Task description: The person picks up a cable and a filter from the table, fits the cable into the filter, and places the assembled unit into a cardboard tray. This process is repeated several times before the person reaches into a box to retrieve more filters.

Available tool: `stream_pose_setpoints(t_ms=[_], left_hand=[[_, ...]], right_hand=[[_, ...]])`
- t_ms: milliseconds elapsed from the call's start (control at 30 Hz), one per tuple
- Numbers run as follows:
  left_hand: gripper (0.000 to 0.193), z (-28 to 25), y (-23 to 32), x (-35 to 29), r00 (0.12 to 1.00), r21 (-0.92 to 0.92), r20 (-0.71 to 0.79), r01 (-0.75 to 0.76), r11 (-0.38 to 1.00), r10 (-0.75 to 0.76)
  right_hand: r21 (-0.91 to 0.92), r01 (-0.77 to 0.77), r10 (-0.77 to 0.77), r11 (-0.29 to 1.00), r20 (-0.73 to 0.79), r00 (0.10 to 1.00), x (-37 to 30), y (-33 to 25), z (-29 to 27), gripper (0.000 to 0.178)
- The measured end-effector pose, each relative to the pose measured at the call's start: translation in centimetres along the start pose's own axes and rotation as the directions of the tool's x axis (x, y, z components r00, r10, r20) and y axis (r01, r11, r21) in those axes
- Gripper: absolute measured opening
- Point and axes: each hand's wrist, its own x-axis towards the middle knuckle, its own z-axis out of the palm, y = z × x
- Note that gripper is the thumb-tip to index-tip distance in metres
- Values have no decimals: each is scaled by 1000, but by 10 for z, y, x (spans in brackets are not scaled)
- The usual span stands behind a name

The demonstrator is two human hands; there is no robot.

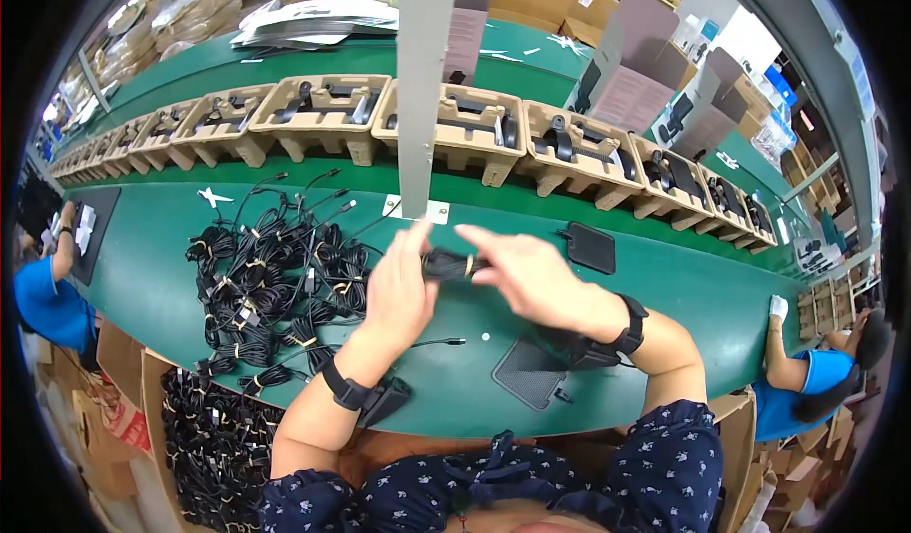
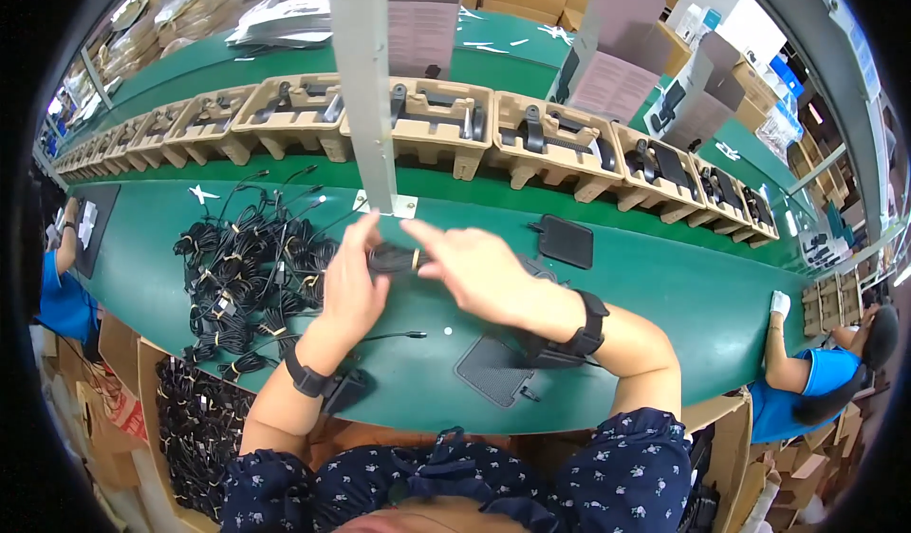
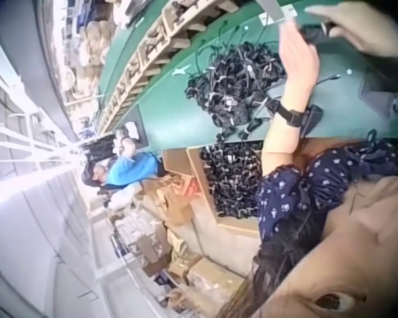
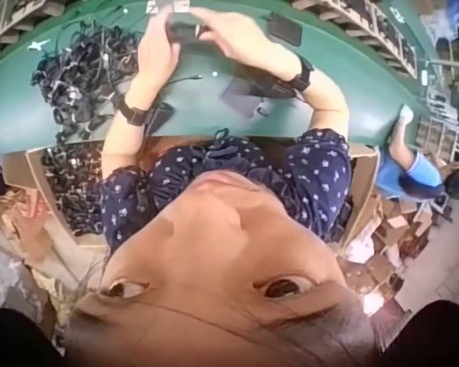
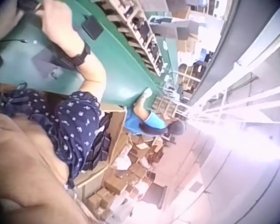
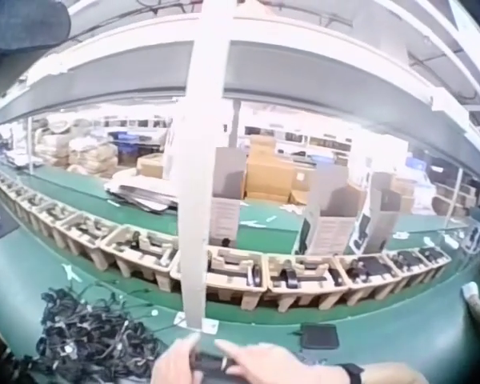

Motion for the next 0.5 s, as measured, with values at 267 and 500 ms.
stream_pose_setpoints(t_ms=[267,500], left_hand=[[19,-4,-32,2,968,-139,96,243,960,-232],[51,-7,0,3,939,-878,331,344,333,-97]], right_hand=[[807,-85,331,584,-141,933,5,-25,-8,13],[806,-94,421,585,-202,885,13,-34,-17,17]])
